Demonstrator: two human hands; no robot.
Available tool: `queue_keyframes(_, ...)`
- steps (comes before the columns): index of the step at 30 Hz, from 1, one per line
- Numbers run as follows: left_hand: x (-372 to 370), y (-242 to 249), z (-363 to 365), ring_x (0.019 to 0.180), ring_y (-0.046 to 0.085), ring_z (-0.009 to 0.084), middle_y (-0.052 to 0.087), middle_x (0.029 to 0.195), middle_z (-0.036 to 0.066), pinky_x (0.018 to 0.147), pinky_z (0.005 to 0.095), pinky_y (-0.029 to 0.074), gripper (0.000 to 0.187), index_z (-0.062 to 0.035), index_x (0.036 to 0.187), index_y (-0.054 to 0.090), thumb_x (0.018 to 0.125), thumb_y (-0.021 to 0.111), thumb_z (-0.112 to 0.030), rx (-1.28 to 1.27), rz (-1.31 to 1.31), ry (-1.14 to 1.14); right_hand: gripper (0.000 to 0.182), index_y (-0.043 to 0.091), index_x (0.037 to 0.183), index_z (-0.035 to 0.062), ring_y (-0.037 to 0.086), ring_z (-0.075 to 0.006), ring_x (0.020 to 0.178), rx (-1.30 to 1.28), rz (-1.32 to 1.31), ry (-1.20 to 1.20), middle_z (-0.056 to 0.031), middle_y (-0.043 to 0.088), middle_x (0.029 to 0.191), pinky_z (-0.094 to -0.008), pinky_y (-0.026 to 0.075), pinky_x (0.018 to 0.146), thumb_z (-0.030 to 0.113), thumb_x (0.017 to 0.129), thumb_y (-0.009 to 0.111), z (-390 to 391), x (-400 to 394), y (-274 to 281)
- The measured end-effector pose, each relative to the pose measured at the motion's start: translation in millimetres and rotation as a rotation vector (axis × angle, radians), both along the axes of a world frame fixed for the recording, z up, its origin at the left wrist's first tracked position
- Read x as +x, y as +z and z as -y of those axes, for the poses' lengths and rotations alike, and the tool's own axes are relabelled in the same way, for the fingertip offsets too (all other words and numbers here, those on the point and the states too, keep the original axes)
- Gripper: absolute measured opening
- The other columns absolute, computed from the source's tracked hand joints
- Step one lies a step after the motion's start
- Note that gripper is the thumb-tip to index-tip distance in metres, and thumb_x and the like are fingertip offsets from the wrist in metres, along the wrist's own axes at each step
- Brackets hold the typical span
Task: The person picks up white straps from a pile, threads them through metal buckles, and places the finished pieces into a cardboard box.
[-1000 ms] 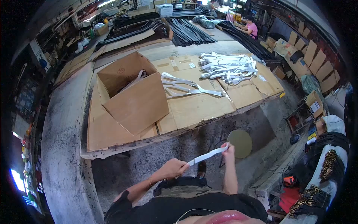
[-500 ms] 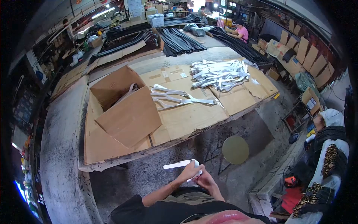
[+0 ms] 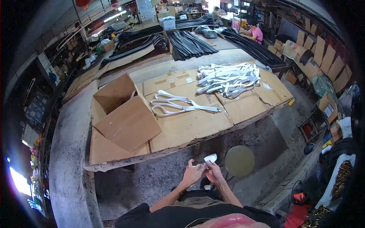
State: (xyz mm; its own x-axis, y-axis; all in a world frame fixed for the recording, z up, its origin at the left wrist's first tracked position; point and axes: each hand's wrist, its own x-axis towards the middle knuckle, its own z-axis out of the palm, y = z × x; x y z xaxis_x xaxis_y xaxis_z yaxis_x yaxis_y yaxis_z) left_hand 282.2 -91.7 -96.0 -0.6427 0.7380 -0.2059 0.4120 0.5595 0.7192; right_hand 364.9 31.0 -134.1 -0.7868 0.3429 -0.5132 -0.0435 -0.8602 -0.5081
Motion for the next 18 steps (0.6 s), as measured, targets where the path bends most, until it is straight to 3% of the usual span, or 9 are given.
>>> queue_keyframes(3, 10.0, -9.3, -14.8, 0.114, 0.043, 0.0405, 0.043, 0.123, 0.024, 0.088, 0.0495, 0.043, 0.032, -0.0047, 0.093, 0.067, 0.081, 0.059, -0.033, -0.006, -0.213, 0.039, 0.019, 0.055, 0.107, 0.006, 0.055, -0.0153, 0.085, 0.17, 0.005, 0.068, -0.005, 0.059, 0.093, -0.0318, 0.047, 0.074, 0.017, 0.091, 0.055, -25.2, 3.7, 6.0)
queue_keyframes(5, 15.2, -9.9, -25.8, 0.111, 0.043, 0.0382, 0.046, 0.119, 0.022, 0.089, 0.0472, 0.042, 0.03, -0.0034, 0.09, 0.066, 0.08, 0.06, -0.032, 0.038, -0.231, 0.02, 0.02, 0.056, 0.107, 0.0048, 0.056, -0.0151, 0.086, 0.117, 0.0, 0.019, -0.0056, 0.059, 0.094, -0.0322, 0.046, 0.076, 0.019, 0.094, 0.051, -40.8, 2.2, 11.1)
queue_keyframes(7, 18.0, -5.0, -38.4, 0.106, 0.045, 0.0337, 0.051, 0.112, 0.017, 0.089, 0.0427, 0.04, 0.027, -0.0008, 0.082, 0.065, 0.079, 0.063, -0.028, 0.133, -0.272, -0.009, 0.025, 0.054, 0.112, 0.0019, 0.057, -0.0193, 0.095, 0.023, -0.114, 0.033, -0.0088, 0.06, 0.101, -0.0356, 0.044, 0.087, 0.018, 0.097, 0.041, -68.8, 7.3, -2.0)
queue_keyframes(8, 19.7, -1.5, -44.5, 0.097, 0.05, 0.0308, 0.055, 0.1, 0.014, 0.082, 0.0409, 0.043, 0.027, 0.0011, 0.078, 0.064, 0.08, 0.063, -0.025, 0.213, -0.346, -0.019, 0.024, 0.055, 0.108, -0.0012, 0.058, -0.0215, 0.091, -0.064, -0.086, -0.045, -0.0107, 0.061, 0.097, -0.0378, 0.045, 0.088, 0.015, 0.095, 0.043, -78.2, 8.0, 9.8)
queue_keyframes(10, 21.2, 8.2, -54.4, 0.093, 0.052, 0.03, 0.056, 0.094, 0.013, 0.079, 0.0404, 0.044, 0.026, 0.0016, 0.076, 0.064, 0.08, 0.063, -0.024, 0.249, -0.318, -0.087, 0.021, 0.055, 0.1, -0.0043, 0.059, -0.0253, 0.088, -0.214, -0.086, -0.184, -0.0133, 0.061, 0.092, -0.0423, 0.045, 0.091, 0.011, 0.092, 0.044, -103.4, 9.6, 22.4)
queue_keyframes(12, 29.7, 23.3, -64.6, 0.081, 0.054, 0.0289, 0.058, 0.08, 0.01, 0.069, 0.0405, 0.044, 0.024, 0.0023, 0.071, 0.062, 0.08, 0.063, -0.02, 0.337, -0.346, -0.183, 0.017, 0.053, 0.092, -0.0011, 0.058, -0.0238, 0.081, -0.274, -0.222, -0.245, -0.0112, 0.058, 0.084, -0.0407, 0.047, 0.084, 0.013, 0.092, 0.044, -141.1, 14.9, -0.3)
queue_keyframes(13, 35.2, 18.0, -69.5, 0.083, 0.054, 0.0274, 0.057, 0.081, 0.009, 0.072, 0.0404, 0.043, 0.024, 0.0009, 0.07, 0.062, 0.082, 0.06, -0.02, 0.318, -0.369, -0.253, 0.016, 0.052, 0.09, 0.0003, 0.057, -0.0227, 0.077, -0.264, -0.271, -0.253, -0.0099, 0.057, 0.08, -0.0396, 0.047, 0.081, 0.013, 0.093, 0.044, -160.8, 22.8, -10.5)
queue_keyframes(15, 48.9, 33.1, -75.7, 0.085, 0.053, 0.0252, 0.057, 0.081, 0.007, 0.074, 0.0401, 0.04, 0.024, -0.0017, 0.069, 0.061, 0.084, 0.056, -0.02, 0.297, -0.42, -0.43, 0.015, 0.052, 0.09, 0.0022, 0.055, -0.02, 0.068, -0.417, -0.187, -0.291, -0.0078, 0.054, 0.074, -0.0382, 0.047, 0.073, 0.015, 0.093, 0.044, -195.5, 40.2, -10.7)
queue_keyframes(18, 55.2, 39.3, -82.6, 0.083, 0.051, 0.0221, 0.055, 0.078, 0.005, 0.077, 0.0388, 0.037, 0.022, -0.0051, 0.07, 0.06, 0.085, 0.054, -0.02, 0.286, -0.439, -0.583, 0.01, 0.051, 0.09, 0.0048, 0.053, -0.0175, 0.06, -0.346, -0.069, -0.416, -0.0053, 0.052, 0.068, -0.0396, 0.045, 0.068, 0.013, 0.092, 0.045, -236.2, 70.1, -46.5)
